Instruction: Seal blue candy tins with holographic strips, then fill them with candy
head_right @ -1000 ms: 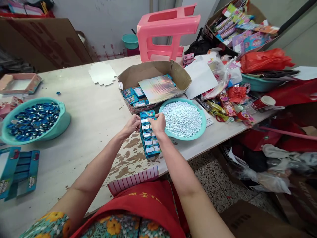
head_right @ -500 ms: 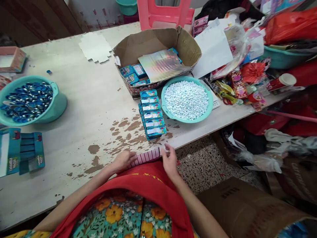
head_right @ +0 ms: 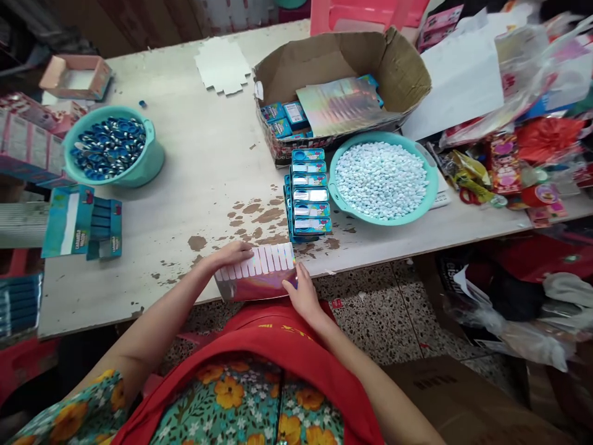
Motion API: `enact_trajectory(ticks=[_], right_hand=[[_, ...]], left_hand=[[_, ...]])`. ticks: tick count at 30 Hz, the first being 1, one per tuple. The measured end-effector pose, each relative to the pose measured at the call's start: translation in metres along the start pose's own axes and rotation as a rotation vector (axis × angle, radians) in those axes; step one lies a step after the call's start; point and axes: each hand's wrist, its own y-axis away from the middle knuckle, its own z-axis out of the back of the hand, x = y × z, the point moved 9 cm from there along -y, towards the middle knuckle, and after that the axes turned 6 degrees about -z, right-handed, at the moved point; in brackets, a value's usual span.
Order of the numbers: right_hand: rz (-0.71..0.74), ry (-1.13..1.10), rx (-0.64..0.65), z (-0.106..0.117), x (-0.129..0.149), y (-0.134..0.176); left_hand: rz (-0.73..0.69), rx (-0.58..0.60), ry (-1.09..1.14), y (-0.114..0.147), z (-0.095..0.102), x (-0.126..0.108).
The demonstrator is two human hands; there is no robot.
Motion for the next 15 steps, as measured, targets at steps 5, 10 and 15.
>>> enact_trajectory(ticks=[5,10,15], right_hand=[[-0.037,0.006,-0.073,0.017,0.004,0.009],[-0.120,0.052,-0.202,0.047,-0.006,0.000],[-0.227,-0.357,0.065,0.026,-0.008,-0.004]], left_hand=[[0.019,0.054,0.115,0.009,-0.012,0.004],[0.019,0.030,0.217,0.017,-0.012,-0.004],[0.054,-0.017,0.146,0.018,-0.011,-0.005]])
